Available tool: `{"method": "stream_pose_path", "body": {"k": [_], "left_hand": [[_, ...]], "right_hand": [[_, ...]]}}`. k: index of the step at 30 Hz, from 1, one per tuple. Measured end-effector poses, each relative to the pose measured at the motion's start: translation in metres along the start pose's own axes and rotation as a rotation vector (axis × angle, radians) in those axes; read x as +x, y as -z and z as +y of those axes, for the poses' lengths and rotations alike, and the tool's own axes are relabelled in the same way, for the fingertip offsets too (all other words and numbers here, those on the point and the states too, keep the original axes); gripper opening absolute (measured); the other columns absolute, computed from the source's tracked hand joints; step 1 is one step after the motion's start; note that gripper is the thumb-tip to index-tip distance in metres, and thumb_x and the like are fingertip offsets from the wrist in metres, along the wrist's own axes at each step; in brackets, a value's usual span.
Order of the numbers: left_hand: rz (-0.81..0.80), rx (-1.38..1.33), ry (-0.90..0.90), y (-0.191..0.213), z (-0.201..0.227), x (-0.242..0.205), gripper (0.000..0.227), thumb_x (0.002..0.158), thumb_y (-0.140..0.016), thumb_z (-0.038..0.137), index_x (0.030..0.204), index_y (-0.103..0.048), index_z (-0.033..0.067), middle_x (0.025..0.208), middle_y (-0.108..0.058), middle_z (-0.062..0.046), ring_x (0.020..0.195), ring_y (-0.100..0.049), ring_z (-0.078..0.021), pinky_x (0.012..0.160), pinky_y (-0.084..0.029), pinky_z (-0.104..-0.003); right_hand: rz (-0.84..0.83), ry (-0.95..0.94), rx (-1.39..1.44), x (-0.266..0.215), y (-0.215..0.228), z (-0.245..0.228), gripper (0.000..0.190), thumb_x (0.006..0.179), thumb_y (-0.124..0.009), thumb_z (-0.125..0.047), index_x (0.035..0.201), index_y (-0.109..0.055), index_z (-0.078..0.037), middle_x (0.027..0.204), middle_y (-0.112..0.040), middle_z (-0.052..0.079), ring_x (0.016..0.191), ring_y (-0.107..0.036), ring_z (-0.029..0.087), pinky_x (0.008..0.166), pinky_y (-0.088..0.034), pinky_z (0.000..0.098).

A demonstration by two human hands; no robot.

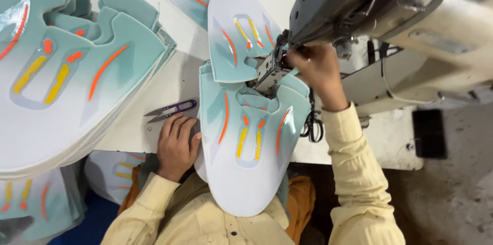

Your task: The person operates a sewing machine to stitch the edges of light blue and white slipper uppers. They guide the slipper under the needle, adjust the machine's lever, and use scissors to cut threads. The person also handles a spool of thread and prepares the slipper for sewing.

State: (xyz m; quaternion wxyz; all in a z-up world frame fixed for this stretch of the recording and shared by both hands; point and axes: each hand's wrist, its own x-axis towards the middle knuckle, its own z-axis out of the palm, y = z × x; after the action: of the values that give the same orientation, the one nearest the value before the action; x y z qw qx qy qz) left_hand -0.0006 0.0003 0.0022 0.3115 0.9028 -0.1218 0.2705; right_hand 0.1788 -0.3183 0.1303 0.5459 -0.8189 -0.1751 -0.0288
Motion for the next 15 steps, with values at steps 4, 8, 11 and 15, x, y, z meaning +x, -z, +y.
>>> {"method": "stream_pose_path", "body": {"k": [4, 8, 11, 15], "left_hand": [[-0.024, -0.041, -0.007, 0.003, 0.004, 0.002, 0.032, 0.105, -0.056, 0.027, 0.119, -0.064, -0.0013, 0.116, -0.065, -0.019, 0.118, -0.058, -0.0429, 0.102, -0.048, -0.051], [-0.060, -0.072, -0.033, 0.000, 0.001, 0.002, 0.034, 0.106, -0.054, 0.028, 0.120, -0.062, -0.0020, 0.118, -0.065, -0.019, 0.119, -0.057, -0.0439, 0.104, -0.046, -0.053], [-0.071, -0.066, -0.040, -0.003, 0.003, 0.001, 0.037, 0.109, -0.051, 0.030, 0.121, -0.061, -0.0034, 0.120, -0.064, -0.020, 0.121, -0.056, -0.0444, 0.105, -0.045, -0.053], [-0.076, -0.051, -0.049, -0.001, 0.005, 0.001, 0.040, 0.112, -0.048, 0.032, 0.124, -0.060, -0.0042, 0.122, -0.064, -0.019, 0.123, -0.056, -0.0440, 0.106, -0.045, -0.053]], "right_hand": [[0.412, -0.388, 0.182, -0.041, 0.036, 0.010, 0.020, 0.095, -0.074, -0.014, 0.105, -0.063, 0.000, 0.077, -0.063, 0.003, 0.063, -0.055, 0.013, 0.055, -0.041, 0.0290], [0.351, -0.431, -0.190, -0.157, 0.045, 0.099, 0.019, 0.095, -0.067, -0.014, 0.102, -0.068, 0.004, 0.085, -0.067, 0.007, 0.074, -0.058, 0.018, 0.064, -0.046, 0.0334], [0.452, -0.618, -0.433, -0.220, 0.032, 0.112, 0.030, 0.089, -0.069, -0.025, 0.102, -0.067, 0.002, 0.083, -0.071, 0.015, 0.070, -0.067, 0.024, 0.064, -0.051, 0.0356], [0.447, -0.720, -0.601, -0.252, 0.022, 0.147, 0.037, 0.089, -0.068, -0.030, 0.097, -0.065, 0.006, 0.085, -0.071, 0.026, 0.079, -0.070, 0.040, 0.070, -0.054, 0.0458]]}}
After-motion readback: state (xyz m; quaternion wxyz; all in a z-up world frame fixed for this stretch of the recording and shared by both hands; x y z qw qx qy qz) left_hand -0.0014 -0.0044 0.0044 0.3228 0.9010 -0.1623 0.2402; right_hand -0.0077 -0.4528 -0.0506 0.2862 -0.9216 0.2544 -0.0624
